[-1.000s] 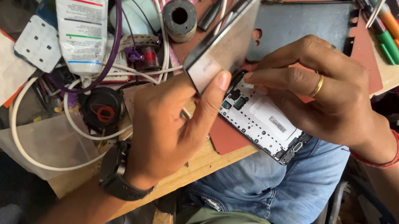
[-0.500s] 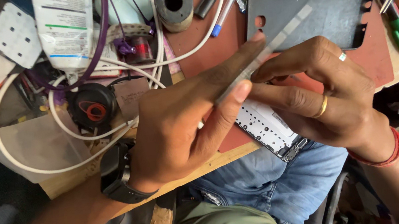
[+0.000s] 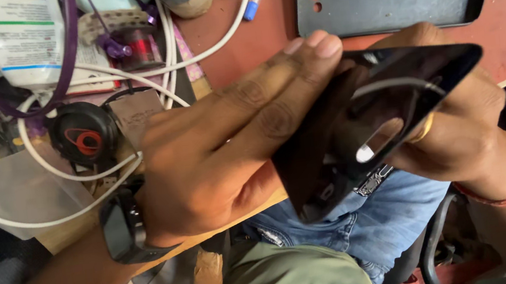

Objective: The person repairs a smartphone at a cluttered workbench. They use a blue pry tool to work on the phone's edge, peel a protective film off a new display panel, align the panel onto the phone frame, press the edges down around the perimeter, and press the screen to seat it, then hold the assembled phone and press its side buttons.

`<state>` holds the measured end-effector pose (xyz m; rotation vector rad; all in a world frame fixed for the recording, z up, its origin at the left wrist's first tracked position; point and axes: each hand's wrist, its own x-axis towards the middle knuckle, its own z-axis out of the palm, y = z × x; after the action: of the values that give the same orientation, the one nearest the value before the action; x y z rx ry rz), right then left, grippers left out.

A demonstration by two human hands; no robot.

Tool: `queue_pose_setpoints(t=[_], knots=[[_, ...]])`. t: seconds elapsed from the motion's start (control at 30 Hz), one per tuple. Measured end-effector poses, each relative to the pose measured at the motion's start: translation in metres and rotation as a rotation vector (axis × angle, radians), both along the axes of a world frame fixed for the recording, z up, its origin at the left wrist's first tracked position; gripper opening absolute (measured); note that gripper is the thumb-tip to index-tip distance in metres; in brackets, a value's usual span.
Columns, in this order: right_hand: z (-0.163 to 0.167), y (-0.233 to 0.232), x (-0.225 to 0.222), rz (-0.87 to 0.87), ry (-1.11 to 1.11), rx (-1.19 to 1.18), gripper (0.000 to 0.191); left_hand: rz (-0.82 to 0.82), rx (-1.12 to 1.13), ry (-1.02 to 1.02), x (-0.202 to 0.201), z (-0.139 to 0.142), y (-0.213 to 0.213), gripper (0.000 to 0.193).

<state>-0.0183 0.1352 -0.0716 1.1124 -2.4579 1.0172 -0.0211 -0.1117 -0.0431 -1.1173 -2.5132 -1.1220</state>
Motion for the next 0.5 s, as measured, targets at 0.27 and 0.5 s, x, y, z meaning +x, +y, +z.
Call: queue_pose_setpoints(t=[0.27,0.5], knots=[[0.034,-0.009,0.012,-0.307,-0.774,-0.325,0.029,-0.103,-0.089,0.108,-0.010,0.009,-0.001,0.040],[0.035,-0.009,0.008,-0.282,-1.084,-0.541,0.022,-0.170,-0.057,0.041,-0.005,0.005,0.002,0.038]])
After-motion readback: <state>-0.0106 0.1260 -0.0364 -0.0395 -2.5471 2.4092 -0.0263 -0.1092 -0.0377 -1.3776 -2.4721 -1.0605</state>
